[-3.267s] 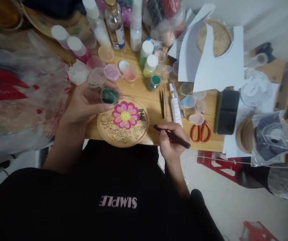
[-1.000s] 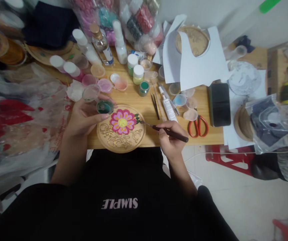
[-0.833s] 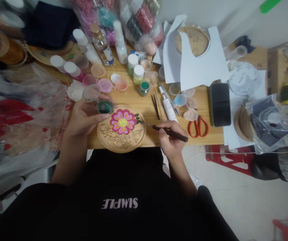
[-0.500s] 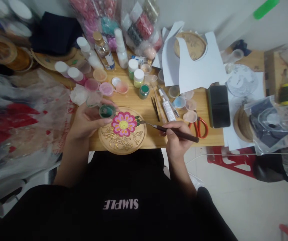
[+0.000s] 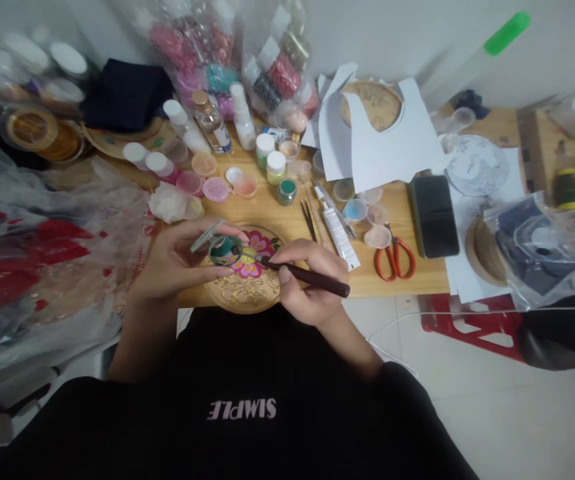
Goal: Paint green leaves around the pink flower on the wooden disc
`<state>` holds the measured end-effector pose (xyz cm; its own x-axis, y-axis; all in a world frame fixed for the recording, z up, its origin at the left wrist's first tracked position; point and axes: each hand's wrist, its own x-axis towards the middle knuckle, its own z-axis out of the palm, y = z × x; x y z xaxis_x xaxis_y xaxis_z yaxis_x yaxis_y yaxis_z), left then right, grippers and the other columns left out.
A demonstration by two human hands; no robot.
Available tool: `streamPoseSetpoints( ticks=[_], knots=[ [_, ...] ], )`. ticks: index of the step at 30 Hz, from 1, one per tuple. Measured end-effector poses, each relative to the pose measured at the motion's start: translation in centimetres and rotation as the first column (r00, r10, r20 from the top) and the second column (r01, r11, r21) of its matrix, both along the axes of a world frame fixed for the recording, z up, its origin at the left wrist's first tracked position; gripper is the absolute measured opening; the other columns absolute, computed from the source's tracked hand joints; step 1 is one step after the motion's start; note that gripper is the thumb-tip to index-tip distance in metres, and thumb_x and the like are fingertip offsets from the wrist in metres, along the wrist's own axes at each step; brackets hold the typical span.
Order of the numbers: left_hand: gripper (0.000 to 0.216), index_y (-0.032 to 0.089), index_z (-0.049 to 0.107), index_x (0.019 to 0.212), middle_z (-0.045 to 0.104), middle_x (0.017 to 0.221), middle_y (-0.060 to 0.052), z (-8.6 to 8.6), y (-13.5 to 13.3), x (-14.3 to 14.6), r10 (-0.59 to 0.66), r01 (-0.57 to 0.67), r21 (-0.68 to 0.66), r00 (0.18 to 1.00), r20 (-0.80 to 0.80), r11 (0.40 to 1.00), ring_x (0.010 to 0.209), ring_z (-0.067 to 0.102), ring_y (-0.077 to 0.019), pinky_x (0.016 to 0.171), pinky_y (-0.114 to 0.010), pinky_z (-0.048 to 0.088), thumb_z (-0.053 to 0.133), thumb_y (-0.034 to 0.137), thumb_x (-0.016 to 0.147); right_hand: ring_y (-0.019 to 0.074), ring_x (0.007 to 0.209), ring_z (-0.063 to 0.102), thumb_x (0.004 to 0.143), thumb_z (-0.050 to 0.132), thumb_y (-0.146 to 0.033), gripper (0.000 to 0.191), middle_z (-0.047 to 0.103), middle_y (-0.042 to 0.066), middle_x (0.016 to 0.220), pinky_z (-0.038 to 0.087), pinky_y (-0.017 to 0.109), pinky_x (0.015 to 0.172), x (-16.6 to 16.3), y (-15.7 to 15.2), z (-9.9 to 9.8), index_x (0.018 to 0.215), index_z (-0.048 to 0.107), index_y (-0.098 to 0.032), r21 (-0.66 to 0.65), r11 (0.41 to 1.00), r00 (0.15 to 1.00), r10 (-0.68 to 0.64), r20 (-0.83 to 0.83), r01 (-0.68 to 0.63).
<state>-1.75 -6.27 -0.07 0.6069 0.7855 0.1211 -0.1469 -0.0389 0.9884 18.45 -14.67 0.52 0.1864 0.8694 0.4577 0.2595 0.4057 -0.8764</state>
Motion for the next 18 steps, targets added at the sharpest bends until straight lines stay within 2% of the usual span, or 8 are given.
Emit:
streamPoseSetpoints(
  ticks=[4,8,12,18],
  knots=[
    [0.048,0.028,0.072,0.111,0.074,0.110,-0.004,0.34,0.02,0.10,-0.019,0.021,0.067,1.000,-0.021,0.998,0.101,0.071,-0.0214,0.086,-0.032,0.060,0.087,0.019,0.066,0.0141,0.066,0.068,0.087,0.059,-0.025,0.009,0.070,0.000,0.078,0.057,0.030,0.057,-0.02,0.02,-0.27,0.090,0.067,-0.023,-0.033,0.999,0.998,-0.023,-0.052,0.021],
    [0.049,0.029,0.071,0.113,0.073,0.109,-0.003,0.22,-0.02,0.21,-0.029,0.030,0.103,1.000,-0.011,0.994,0.100,0.071,-0.0177,0.086,-0.028,0.059,0.086,0.019,0.068,0.0149,0.060,0.066,0.084,0.061,-0.030,0.009,0.068,-0.001,0.072,0.054,0.030,0.051,-0.03,-0.03,-0.35,0.084,0.067,-0.023,-0.095,0.995,0.983,-0.051,-0.174,0.034],
    [0.046,0.025,0.071,0.112,0.074,0.106,-0.003,0.38,-0.28,0.39,-0.038,0.038,0.073,0.999,-0.001,0.997,0.096,0.071,-0.0169,0.085,-0.028,0.059,0.084,0.019,0.069,0.0142,0.055,0.063,0.079,0.061,-0.024,0.007,0.067,-0.001,0.068,0.050,0.029,0.046,-0.07,0.04,0.03,0.080,0.068,-0.022,-0.120,0.992,0.950,-0.074,-0.302,0.039],
    [0.040,0.020,0.071,0.108,0.073,0.104,-0.005,0.69,-0.55,0.92,-0.076,0.076,-0.010,0.997,0.003,0.997,0.094,0.070,-0.0149,0.083,-0.024,0.058,0.083,0.017,0.070,0.0121,0.046,0.056,0.077,0.060,-0.021,0.008,0.062,-0.003,0.059,0.044,0.026,0.042,-0.04,0.56,0.26,0.074,0.068,-0.022,-0.075,0.997,0.911,-0.060,-0.408,0.032]
  ],
)
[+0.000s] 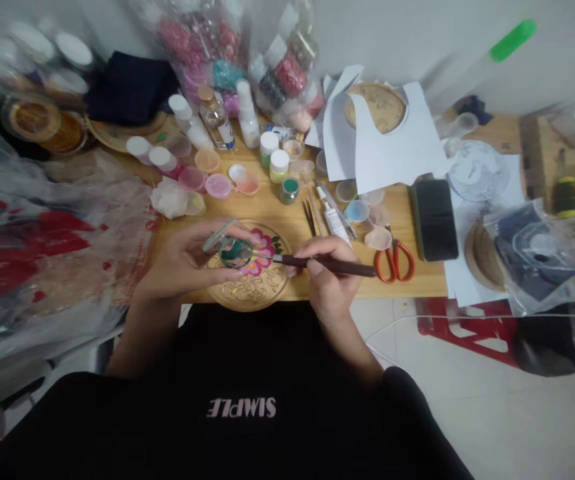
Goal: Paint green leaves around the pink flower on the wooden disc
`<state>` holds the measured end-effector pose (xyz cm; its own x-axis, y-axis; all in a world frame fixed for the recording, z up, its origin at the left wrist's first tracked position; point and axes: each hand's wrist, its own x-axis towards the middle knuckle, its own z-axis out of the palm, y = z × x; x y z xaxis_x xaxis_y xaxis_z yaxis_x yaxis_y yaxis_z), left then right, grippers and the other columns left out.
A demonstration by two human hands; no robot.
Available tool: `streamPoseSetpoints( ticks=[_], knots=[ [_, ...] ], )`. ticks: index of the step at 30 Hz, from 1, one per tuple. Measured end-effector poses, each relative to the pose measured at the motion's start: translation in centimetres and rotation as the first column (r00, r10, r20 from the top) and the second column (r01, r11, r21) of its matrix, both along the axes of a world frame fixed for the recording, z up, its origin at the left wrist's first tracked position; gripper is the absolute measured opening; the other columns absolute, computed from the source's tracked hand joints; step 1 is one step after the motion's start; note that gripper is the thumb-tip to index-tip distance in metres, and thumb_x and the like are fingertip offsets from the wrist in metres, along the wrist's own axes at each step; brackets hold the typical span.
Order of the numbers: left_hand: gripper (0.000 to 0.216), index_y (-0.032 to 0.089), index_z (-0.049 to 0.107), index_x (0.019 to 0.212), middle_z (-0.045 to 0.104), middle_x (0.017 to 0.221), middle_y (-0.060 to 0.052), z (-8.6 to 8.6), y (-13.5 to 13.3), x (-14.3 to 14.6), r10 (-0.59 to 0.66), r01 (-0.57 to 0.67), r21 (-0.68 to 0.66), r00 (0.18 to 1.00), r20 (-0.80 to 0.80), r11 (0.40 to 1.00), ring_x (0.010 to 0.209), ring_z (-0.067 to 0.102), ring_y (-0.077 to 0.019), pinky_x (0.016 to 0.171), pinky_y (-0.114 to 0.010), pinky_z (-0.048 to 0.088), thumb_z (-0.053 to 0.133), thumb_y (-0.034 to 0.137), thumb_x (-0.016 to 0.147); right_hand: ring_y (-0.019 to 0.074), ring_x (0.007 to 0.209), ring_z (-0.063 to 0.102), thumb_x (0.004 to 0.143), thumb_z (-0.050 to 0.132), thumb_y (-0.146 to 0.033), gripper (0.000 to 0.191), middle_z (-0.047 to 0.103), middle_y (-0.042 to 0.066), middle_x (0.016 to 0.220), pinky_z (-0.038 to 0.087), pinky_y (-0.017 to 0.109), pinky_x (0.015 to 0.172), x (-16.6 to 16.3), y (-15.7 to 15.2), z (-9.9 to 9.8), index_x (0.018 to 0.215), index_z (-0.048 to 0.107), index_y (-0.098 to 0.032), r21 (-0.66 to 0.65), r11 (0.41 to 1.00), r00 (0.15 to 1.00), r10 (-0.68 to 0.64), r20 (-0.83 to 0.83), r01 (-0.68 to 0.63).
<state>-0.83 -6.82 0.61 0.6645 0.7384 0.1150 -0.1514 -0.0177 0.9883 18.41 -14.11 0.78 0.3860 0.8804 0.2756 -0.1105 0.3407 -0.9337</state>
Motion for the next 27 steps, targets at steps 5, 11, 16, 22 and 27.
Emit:
streamPoseSetpoints(
  ticks=[5,11,16,22,27],
  knots=[
    [0.039,0.020,0.070,0.107,0.074,0.104,-0.004,-0.8,0.6,-0.3,0.031,-0.031,-0.021,0.999,-0.009,0.999,0.093,0.070,-0.0148,0.081,-0.024,0.057,0.083,0.020,0.070,0.0110,0.044,0.056,0.073,0.058,-0.015,0.013,0.061,-0.003,0.057,0.043,0.025,0.041,1.0,-0.1,-0.3,0.072,0.070,-0.020,0.026,0.999,0.998,-0.037,-0.049,0.039],
    [0.043,0.018,0.071,0.101,0.074,0.093,-0.003,-2.6,1.7,-0.9,0.200,-0.197,-0.169,0.980,0.002,0.966,0.080,0.070,-0.0116,0.073,-0.021,0.057,0.088,0.024,0.063,0.0114,0.045,0.058,0.067,0.057,-0.013,0.016,0.063,-0.003,0.058,0.042,0.024,0.039,2.6,-1.3,-1.6,0.069,0.070,-0.021,-0.045,0.970,0.968,-0.232,0.092,0.237],
    [0.043,0.020,0.071,0.101,0.075,0.095,-0.002,-3.6,1.6,-0.8,0.230,-0.215,-0.200,0.972,0.057,0.956,0.083,0.071,-0.0116,0.076,-0.021,0.058,0.089,0.023,0.062,0.0099,0.050,0.060,0.072,0.062,-0.011,0.014,0.065,-0.004,0.063,0.048,0.024,0.047,3.1,-2.5,-2.9,0.076,0.071,-0.021,-0.073,0.974,0.948,-0.191,0.256,0.215],
    [0.044,0.019,0.072,0.101,0.074,0.093,-0.002,-3.6,1.5,-0.8,0.216,-0.197,-0.222,0.974,0.062,0.955,0.082,0.070,-0.0124,0.075,-0.023,0.057,0.090,0.020,0.061,0.0099,0.053,0.062,0.077,0.064,-0.015,0.009,0.066,-0.004,0.065,0.050,0.024,0.050,3.2,-2.6,-3.3,0.079,0.070,-0.021,-0.062,0.983,0.920,-0.140,0.365,0.174],
    [0.041,0.018,0.072,0.101,0.074,0.094,-0.002,-3.2,1.5,-0.8,0.214,-0.193,-0.222,0.974,0.072,0.956,0.085,0.070,-0.0136,0.078,-0.025,0.056,0.089,0.020,0.063,0.0105,0.054,0.062,0.078,0.063,-0.018,0.006,0.065,-0.004,0.065,0.049,0.025,0.050,3.2,-2.7,-3.3,0.079,0.069,-0.021,-0.109,0.980,0.901,-0.108,0.420,0.168]
  ],
)
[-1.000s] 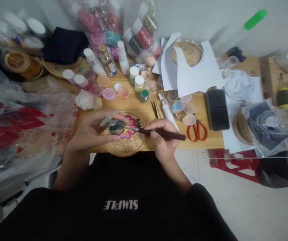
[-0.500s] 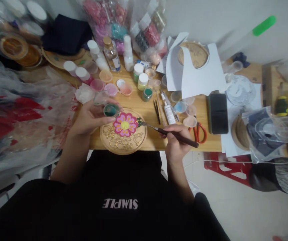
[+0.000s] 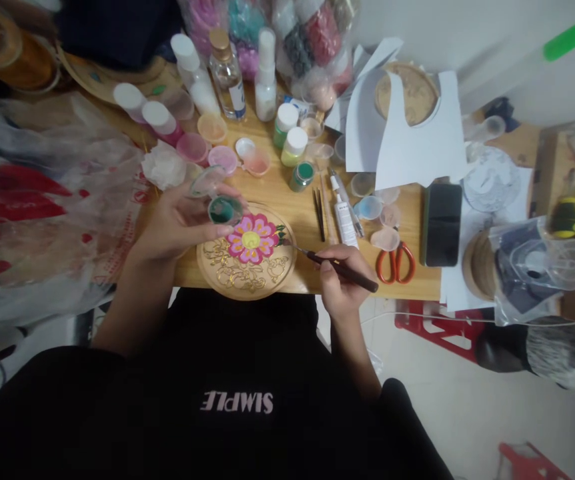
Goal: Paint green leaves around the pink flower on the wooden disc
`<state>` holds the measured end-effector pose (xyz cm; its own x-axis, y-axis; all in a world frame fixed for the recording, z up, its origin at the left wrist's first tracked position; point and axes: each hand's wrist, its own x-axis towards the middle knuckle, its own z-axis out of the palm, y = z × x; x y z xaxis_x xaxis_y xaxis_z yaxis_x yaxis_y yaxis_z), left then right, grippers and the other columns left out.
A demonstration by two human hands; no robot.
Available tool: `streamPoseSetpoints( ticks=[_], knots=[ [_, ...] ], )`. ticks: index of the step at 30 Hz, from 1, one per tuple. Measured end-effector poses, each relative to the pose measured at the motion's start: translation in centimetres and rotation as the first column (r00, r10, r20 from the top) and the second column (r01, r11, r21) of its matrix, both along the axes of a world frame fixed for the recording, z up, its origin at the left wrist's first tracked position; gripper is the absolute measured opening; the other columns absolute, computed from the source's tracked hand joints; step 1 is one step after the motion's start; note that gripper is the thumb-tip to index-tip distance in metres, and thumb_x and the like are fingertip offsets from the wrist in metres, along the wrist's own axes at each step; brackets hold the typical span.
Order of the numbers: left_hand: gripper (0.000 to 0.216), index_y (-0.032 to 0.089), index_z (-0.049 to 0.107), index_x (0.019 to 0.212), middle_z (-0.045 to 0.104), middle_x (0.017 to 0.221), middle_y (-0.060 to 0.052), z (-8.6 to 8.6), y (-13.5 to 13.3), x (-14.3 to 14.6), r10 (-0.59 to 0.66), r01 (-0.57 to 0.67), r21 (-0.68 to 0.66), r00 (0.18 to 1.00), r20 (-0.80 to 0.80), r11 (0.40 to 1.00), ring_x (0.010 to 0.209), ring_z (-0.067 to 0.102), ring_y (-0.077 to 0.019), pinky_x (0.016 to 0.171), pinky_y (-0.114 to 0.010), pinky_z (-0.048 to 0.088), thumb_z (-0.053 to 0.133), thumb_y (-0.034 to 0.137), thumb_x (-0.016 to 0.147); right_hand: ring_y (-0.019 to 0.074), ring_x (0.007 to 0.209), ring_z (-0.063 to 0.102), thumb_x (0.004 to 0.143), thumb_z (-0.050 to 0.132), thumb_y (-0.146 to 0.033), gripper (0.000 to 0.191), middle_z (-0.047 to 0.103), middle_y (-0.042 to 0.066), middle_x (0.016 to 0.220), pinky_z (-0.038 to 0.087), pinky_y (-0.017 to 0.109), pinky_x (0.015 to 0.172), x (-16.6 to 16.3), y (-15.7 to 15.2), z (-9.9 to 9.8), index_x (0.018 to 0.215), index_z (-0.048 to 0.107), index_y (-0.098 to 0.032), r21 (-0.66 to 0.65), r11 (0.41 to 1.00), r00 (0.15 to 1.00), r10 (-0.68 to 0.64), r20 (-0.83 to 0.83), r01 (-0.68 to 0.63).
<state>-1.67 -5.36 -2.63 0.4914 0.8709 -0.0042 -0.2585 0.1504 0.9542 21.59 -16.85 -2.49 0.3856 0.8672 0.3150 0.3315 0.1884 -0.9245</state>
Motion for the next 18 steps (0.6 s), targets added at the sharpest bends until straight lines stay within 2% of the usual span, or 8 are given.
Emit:
streamPoseSetpoints(
  ticks=[11,14,18],
  knots=[
    [0.042,0.027,0.072,0.107,0.075,0.095,0.003,-0.40,0.13,-0.19,-0.063,0.060,0.078,0.997,0.040,0.995,0.084,0.069,-0.0086,0.076,-0.020,0.054,0.082,0.013,0.069,0.0119,0.055,0.063,0.077,0.064,-0.019,0.006,0.064,-0.004,0.063,0.049,0.025,0.050,-0.21,0.00,0.04,0.079,0.069,-0.021,0.001,1.000,1.000,-0.017,0.026,0.017],
    [0.041,0.025,0.072,0.106,0.074,0.094,0.002,-0.24,0.03,-0.19,-0.056,0.054,0.060,0.998,0.034,0.997,0.083,0.068,-0.0084,0.075,-0.019,0.054,0.083,0.014,0.068,0.0125,0.055,0.063,0.078,0.063,-0.021,0.005,0.064,-0.004,0.063,0.050,0.026,0.050,-0.24,0.02,0.10,0.078,0.069,-0.021,-0.007,1.000,0.999,-0.013,0.039,0.013],
    [0.039,0.021,0.071,0.103,0.074,0.095,-0.001,-0.04,-0.08,-0.16,-0.033,0.033,0.022,0.999,-0.023,0.999,0.084,0.069,-0.0126,0.078,-0.024,0.056,0.086,0.022,0.067,0.0128,0.054,0.063,0.079,0.064,-0.023,0.005,0.064,-0.004,0.063,0.050,0.027,0.050,-0.20,0.04,0.11,0.078,0.068,-0.021,-0.017,1.000,0.999,0.001,0.040,0.000]
  ],
)
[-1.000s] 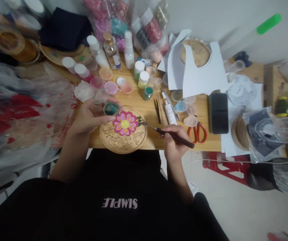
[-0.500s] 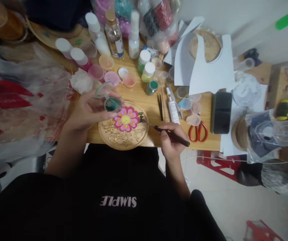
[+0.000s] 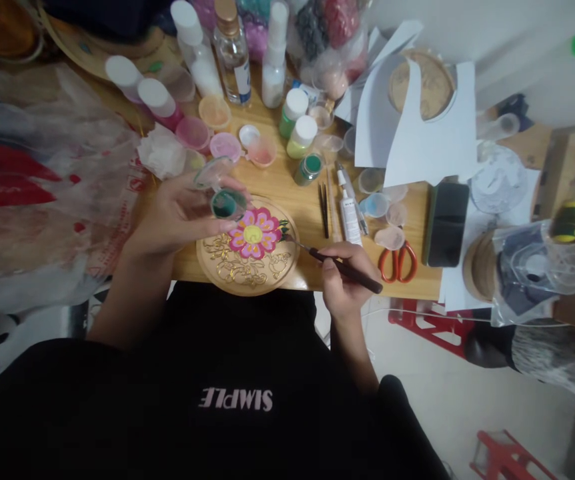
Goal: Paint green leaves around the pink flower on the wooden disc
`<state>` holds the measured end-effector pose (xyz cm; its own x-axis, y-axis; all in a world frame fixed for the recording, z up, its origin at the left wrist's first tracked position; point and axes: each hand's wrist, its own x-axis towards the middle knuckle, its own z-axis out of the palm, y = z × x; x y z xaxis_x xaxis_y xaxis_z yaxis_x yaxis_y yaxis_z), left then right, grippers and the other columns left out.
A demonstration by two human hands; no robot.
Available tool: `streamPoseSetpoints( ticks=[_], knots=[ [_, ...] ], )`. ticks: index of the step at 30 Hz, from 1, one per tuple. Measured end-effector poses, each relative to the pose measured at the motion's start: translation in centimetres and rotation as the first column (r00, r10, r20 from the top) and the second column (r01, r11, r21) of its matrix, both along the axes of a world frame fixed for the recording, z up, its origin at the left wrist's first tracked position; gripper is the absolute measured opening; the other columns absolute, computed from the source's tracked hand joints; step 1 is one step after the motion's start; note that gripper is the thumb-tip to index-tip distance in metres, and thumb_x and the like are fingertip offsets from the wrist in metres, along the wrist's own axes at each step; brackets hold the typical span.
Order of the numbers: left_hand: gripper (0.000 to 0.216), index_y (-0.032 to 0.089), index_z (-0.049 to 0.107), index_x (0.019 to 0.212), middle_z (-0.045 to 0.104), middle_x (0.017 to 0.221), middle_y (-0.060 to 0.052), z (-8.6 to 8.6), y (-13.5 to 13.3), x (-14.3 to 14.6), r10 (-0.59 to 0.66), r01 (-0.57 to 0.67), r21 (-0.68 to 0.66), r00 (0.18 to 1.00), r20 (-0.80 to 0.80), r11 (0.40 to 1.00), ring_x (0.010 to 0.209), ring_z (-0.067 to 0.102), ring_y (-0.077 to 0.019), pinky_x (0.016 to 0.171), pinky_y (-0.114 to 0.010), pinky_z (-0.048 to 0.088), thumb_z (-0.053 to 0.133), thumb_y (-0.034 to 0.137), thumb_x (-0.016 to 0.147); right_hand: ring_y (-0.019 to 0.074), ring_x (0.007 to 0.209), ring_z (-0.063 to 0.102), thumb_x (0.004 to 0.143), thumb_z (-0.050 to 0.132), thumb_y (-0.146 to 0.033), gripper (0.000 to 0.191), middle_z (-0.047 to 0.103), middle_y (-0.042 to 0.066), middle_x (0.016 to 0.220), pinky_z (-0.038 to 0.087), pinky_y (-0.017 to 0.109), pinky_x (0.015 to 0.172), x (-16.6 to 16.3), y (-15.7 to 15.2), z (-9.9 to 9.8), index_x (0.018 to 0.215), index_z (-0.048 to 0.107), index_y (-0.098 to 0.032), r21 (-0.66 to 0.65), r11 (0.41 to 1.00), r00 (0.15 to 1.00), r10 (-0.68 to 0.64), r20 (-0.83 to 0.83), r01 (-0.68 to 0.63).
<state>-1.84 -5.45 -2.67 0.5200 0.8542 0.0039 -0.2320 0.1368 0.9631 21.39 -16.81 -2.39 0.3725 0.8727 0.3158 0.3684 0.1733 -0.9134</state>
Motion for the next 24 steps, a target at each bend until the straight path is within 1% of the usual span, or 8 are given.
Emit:
streamPoseSetpoints(
  ticks=[3,7,11,14,17,21,24],
  knots=[
    [0.039,0.021,0.071,0.102,0.074,0.095,-0.001,0.05,0.03,0.03,0.001,-0.001,-0.007,1.000,-0.001,1.000,0.085,0.070,-0.0138,0.078,-0.026,0.056,0.087,0.023,0.065,0.0131,0.055,0.063,0.078,0.065,-0.023,0.004,0.065,-0.004,0.063,0.050,0.027,0.050,0.00,0.00,0.04,0.079,0.069,-0.022,0.002,1.000,1.000,-0.009,-0.010,0.009],
    [0.038,0.023,0.072,0.102,0.074,0.094,0.000,0.08,0.09,0.01,-0.007,0.007,0.005,1.000,0.016,1.000,0.083,0.070,-0.0129,0.077,-0.026,0.057,0.085,0.021,0.067,0.0140,0.053,0.062,0.078,0.065,-0.022,0.006,0.065,-0.003,0.063,0.049,0.028,0.048,-0.01,-0.05,0.13,0.080,0.070,-0.025,0.005,1.000,1.000,-0.025,-0.015,0.025],
    [0.040,0.024,0.071,0.104,0.074,0.095,0.002,-0.07,0.15,-0.05,-0.022,0.021,0.040,1.000,0.020,0.999,0.085,0.070,-0.0122,0.077,-0.024,0.056,0.084,0.018,0.067,0.0155,0.052,0.060,0.079,0.066,-0.028,0.003,0.064,-0.002,0.065,0.049,0.031,0.047,0.05,-0.08,0.13,0.078,0.069,-0.028,-0.018,0.999,0.999,-0.047,0.013,0.047],
    [0.040,0.024,0.071,0.105,0.074,0.094,0.002,-0.31,0.24,-0.02,-0.028,0.025,0.060,0.999,0.043,0.998,0.084,0.069,-0.0113,0.075,-0.023,0.055,0.084,0.018,0.067,0.0161,0.051,0.060,0.080,0.067,-0.032,0.005,0.064,-0.002,0.064,0.049,0.031,0.047,0.05,-0.09,0.09,0.078,0.069,-0.028,-0.023,0.998,0.998,-0.055,0.029,0.055],
    [0.039,0.025,0.072,0.104,0.073,0.095,0.002,-0.43,0.28,0.01,-0.017,0.014,0.067,0.999,0.039,0.998,0.083,0.068,-0.0113,0.074,-0.023,0.055,0.084,0.020,0.067,0.0161,0.052,0.061,0.080,0.067,-0.032,0.004,0.065,-0.002,0.064,0.049,0.031,0.048,-0.03,-0.07,0.08,0.078,0.068,-0.028,-0.022,0.998,0.998,-0.061,0.029,0.062],
    [0.039,0.024,0.072,0.102,0.073,0.094,0.001,-0.18,0.17,0.02,0.000,0.000,0.039,1.000,-0.002,0.999,0.084,0.068,-0.0124,0.077,-0.025,0.056,0.085,0.020,0.065,0.0139,0.051,0.061,0.078,0.066,-0.025,0.003,0.066,-0.002,0.066,0.049,0.029,0.047,-0.12,0.01,-0.04,0.078,0.069,-0.025,0.005,0.998,0.998,-0.055,-0.008,0.055],
    [0.040,0.022,0.072,0.101,0.073,0.093,0.000,0.09,0.03,0.07,0.011,-0.011,0.002,1.000,-0.017,1.000,0.083,0.068,-0.0129,0.077,-0.026,0.056,0.086,0.019,0.064,0.0137,0.051,0.061,0.077,0.064,-0.024,0.005,0.065,-0.003,0.064,0.048,0.029,0.048,-0.10,0.05,-0.22,0.077,0.069,-0.022,-0.013,0.999,0.999,-0.049,0.001,0.049]
  ],
)
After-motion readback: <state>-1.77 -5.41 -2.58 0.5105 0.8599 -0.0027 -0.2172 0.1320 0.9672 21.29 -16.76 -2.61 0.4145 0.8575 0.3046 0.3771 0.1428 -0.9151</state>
